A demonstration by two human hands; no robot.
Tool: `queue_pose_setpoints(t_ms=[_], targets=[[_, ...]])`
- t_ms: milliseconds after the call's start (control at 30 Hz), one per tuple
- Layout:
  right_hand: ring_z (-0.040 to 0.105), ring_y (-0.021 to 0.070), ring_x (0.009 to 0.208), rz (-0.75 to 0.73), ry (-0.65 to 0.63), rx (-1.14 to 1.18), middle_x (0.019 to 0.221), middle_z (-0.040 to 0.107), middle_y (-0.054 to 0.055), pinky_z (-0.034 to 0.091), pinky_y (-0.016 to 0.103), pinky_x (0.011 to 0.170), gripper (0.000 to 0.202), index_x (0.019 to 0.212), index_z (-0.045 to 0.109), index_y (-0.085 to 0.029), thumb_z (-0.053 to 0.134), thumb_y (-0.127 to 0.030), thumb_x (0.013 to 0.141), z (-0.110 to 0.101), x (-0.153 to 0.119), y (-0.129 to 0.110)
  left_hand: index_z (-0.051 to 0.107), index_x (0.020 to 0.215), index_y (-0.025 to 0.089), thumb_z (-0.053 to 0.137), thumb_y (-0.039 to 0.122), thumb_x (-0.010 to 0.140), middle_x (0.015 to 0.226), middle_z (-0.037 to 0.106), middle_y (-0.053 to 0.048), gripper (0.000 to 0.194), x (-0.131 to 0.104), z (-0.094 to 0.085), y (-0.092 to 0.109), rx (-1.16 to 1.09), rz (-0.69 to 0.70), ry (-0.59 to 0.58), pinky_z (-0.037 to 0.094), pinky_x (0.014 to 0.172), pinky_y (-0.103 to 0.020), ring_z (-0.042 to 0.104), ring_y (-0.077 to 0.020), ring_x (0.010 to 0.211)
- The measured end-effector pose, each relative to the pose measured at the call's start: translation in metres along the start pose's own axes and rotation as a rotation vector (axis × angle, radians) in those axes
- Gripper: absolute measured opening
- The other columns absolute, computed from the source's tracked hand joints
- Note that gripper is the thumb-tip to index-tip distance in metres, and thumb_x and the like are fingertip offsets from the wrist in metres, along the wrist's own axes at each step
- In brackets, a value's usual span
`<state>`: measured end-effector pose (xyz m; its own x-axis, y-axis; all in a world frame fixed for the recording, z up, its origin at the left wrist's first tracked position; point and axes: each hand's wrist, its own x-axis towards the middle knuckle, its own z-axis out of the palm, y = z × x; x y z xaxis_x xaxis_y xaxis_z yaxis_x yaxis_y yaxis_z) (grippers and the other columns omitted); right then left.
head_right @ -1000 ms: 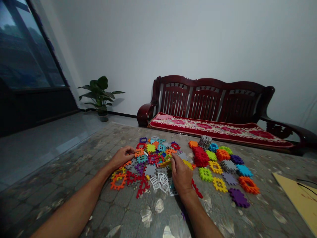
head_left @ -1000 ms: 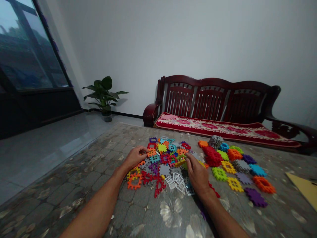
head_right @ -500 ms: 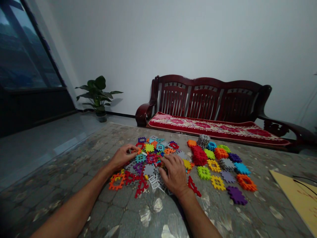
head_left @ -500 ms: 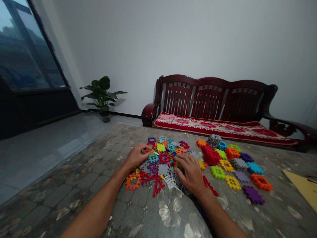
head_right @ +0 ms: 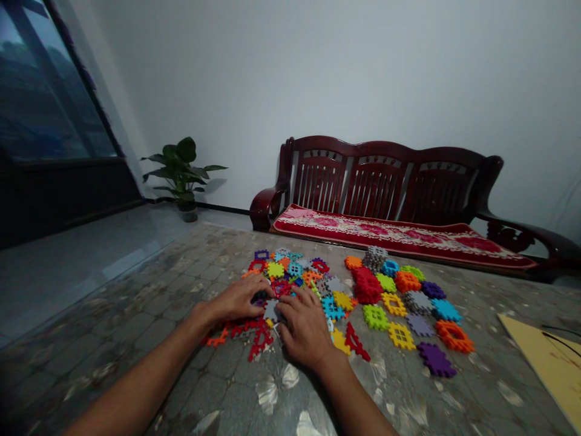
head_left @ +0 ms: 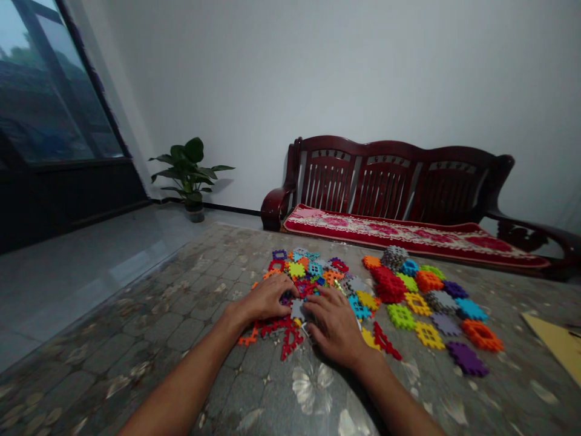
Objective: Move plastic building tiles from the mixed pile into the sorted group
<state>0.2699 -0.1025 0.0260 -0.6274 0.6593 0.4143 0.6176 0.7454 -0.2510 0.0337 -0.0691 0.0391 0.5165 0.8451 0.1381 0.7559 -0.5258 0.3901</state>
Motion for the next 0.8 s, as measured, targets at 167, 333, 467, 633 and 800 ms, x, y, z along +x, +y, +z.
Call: queue_pose_setpoints(t_ms=[167,333,467,633,800], targets=[[0.047,0.0262,0.124,0.051,-0.052,-0.014,0.123,0.067,0.002,0.019,0.048,0.114,0.042,0.124,0.059,-0.028,0.063,-0.026,0.083,0.005,0.006,-0.012,0.071,0.101,0.023,0.073,0.024,0.071,0.109,0.062,-0.005,0.03,0.0,-0.002,0.002,0.015,-0.03,-0.017,0.042,0.093,-0.032,0.055,-0.0224,0.106],[0.056,0.0254,0.106,0.093,-0.019,-0.113,0.112,0.069,0.007,0.029,0.047,0.107,0.033,0.12,0.06,-0.025,0.062,-0.025,0.087,0.015,0.012,-0.015,0.073,0.099,0.023,0.074,0.03,0.075,0.108,0.061,-0.006,0.025,0.001,0.001,0.002,0.02,-0.039,0.005,0.042,0.093,-0.033,0.055,-0.0228,0.106],[0.058,0.026,0.101,0.079,-0.006,-0.2,0.105,0.07,0.009,0.035,0.045,0.102,0.029,0.118,0.061,-0.021,0.063,-0.027,0.089,0.025,0.014,-0.012,0.074,0.099,0.024,0.07,0.03,0.08,0.107,0.062,-0.006,0.021,0.002,0.003,-0.002,-0.007,-0.024,0.023,0.041,0.095,-0.033,0.055,-0.0221,0.106],[0.059,0.0249,0.093,0.045,0.057,-0.308,0.098,0.072,0.008,0.034,0.043,0.101,0.027,0.118,0.062,-0.02,0.059,-0.019,0.09,0.031,0.014,-0.003,0.073,0.104,0.023,0.071,0.035,0.08,0.11,0.063,-0.007,0.027,0.003,-0.001,-0.008,-0.134,-0.018,-0.012,0.041,0.096,-0.032,0.056,-0.0223,0.108],[0.058,0.0231,0.085,0.098,0.201,-0.312,0.085,0.071,0.007,0.036,0.039,0.094,0.033,0.121,0.061,-0.016,0.053,-0.01,0.09,0.033,0.011,0.01,0.073,0.106,0.024,0.079,0.044,0.069,0.114,0.062,-0.007,0.043,0.003,-0.002,-0.012,-0.137,-0.008,-0.033,0.04,0.097,-0.035,0.054,-0.0252,0.111]])
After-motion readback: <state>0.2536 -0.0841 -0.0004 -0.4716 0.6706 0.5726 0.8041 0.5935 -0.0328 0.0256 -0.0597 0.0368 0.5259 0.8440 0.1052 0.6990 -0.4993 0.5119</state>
